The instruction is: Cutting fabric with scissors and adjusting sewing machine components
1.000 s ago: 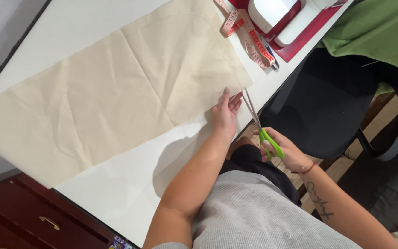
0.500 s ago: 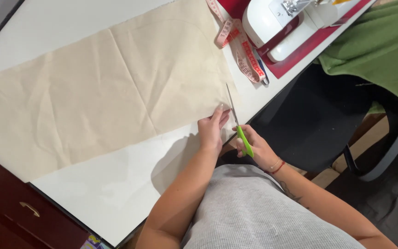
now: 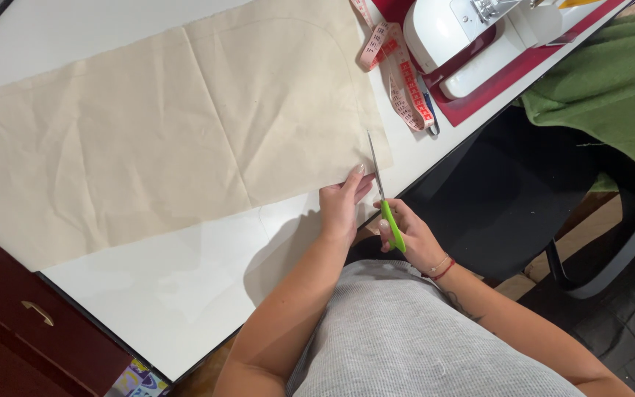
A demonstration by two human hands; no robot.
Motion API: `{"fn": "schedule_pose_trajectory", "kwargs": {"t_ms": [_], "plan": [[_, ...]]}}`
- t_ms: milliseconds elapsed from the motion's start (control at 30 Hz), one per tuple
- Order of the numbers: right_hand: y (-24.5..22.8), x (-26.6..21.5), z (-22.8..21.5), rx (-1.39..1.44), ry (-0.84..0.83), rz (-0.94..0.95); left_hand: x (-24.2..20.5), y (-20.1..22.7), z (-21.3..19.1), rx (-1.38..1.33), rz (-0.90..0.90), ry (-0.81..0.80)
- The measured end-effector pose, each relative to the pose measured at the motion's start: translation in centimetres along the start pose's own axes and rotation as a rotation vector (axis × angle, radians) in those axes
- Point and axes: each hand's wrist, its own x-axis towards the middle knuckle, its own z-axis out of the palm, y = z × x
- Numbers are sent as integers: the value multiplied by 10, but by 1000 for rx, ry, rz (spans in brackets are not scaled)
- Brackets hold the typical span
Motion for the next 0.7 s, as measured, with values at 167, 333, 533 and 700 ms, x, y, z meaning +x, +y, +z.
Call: {"fn": "schedule_pose_trajectory", "kwargs": {"t_ms": [167,333,533,700], "plan": [[-1,-5,2,-35,20,-20,10,-11,-7,24,1,-42],[-4,-9,3,-62,32,-41,11,-12,-8,6,1,-73],[-5,-12,3,-84,35,-48,10,-13,-9,-8,-1,-91],[-13,-5,4,-9,29,-20,7,-10,-8,-20,6,-101]]}}
